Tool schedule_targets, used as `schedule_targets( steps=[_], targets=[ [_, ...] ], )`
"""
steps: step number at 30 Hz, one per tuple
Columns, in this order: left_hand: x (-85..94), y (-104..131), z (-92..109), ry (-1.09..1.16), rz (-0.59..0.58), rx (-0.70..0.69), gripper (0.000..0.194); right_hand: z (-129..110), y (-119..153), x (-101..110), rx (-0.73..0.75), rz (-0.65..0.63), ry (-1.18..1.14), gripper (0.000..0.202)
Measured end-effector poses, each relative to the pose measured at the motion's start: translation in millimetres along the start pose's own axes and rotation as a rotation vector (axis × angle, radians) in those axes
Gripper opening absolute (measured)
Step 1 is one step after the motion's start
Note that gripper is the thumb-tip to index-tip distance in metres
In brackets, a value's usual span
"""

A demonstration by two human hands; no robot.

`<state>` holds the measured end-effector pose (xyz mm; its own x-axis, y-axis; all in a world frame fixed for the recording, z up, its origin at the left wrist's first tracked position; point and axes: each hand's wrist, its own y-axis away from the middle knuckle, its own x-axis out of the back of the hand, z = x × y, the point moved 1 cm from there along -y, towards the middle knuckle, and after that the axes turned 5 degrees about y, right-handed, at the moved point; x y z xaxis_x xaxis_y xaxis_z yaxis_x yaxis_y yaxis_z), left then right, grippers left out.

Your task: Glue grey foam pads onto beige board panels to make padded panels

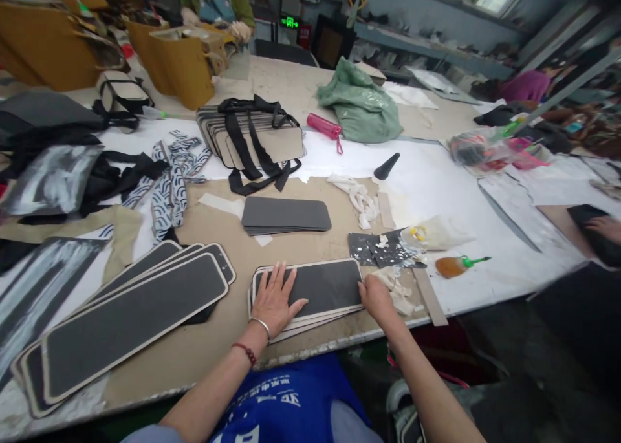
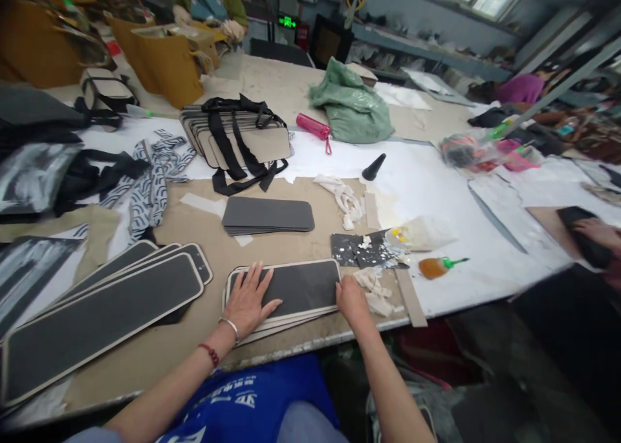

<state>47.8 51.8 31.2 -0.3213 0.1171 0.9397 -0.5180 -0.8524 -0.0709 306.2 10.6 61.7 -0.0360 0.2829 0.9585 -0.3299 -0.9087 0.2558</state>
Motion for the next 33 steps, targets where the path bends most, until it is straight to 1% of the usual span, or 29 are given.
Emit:
schedule_targets(
  steps=[5,10,12,14,15,16,18,20,21,22,23,25,27,30,33],
  targets=[
    [1.4,-1,1,-0.012,-0.009,-0.004,0.069,-4,1,1,-0.017,-0.005,-0.007,0.013],
    [-2.0,0,-1,-0.013,0.011,-0.011,0.069,-6,5,6,-0.061,0.01,0.009,0.012],
    [-3.3,0,-2,-0.011,0.015,-0.012,0.069,-11,9,11,-0.098,0.062,0.03,0.014],
    [-4.0,1,-2,-0.012,0.022,-0.019,0.069,-23,12,16,-0.104,0.174,0.023,0.02],
    [-4.2,1,-2,-0.015,0.025,-0.023,0.069,-33,14,18,-0.071,0.238,-0.003,0.024],
    [-4.3,1,-2,-0.021,0.028,-0.027,0.069,-46,16,20,-0.002,0.294,-0.043,0.03],
    [-4.7,1,-2,-0.04,0.024,-0.033,0.069,-77,17,19,0.222,0.349,-0.146,0.044],
    [-5.4,2,-3,-0.058,0.012,-0.041,0.066,-106,18,15,0.482,0.338,-0.238,0.054],
    [-5.8,2,-3,-0.064,0.007,-0.044,0.066,-117,17,12,0.578,0.324,-0.276,0.058],
    [-6.1,2,-4,-0.068,0.002,-0.045,0.065,-125,16,9,0.646,0.305,-0.307,0.06],
    [-6.3,3,-4,-0.071,-0.003,-0.046,0.066,-128,15,6,0.68,0.285,-0.329,0.062],
    [-6.2,3,-5,-0.076,-0.005,-0.046,0.067,-126,12,-1,0.694,0.246,-0.344,0.066],
    [-5.2,3,-4,-0.084,-0.003,-0.049,0.069,-115,9,-6,0.682,0.223,-0.331,0.07],
    [-2.9,2,-2,-0.102,0.003,-0.052,0.068,-93,3,-10,0.666,0.227,-0.299,0.07],
    [-1.5,1,0,-0.093,-0.006,-0.04,0.07,-67,-7,-13,0.618,0.243,-0.253,0.068]
  ],
)
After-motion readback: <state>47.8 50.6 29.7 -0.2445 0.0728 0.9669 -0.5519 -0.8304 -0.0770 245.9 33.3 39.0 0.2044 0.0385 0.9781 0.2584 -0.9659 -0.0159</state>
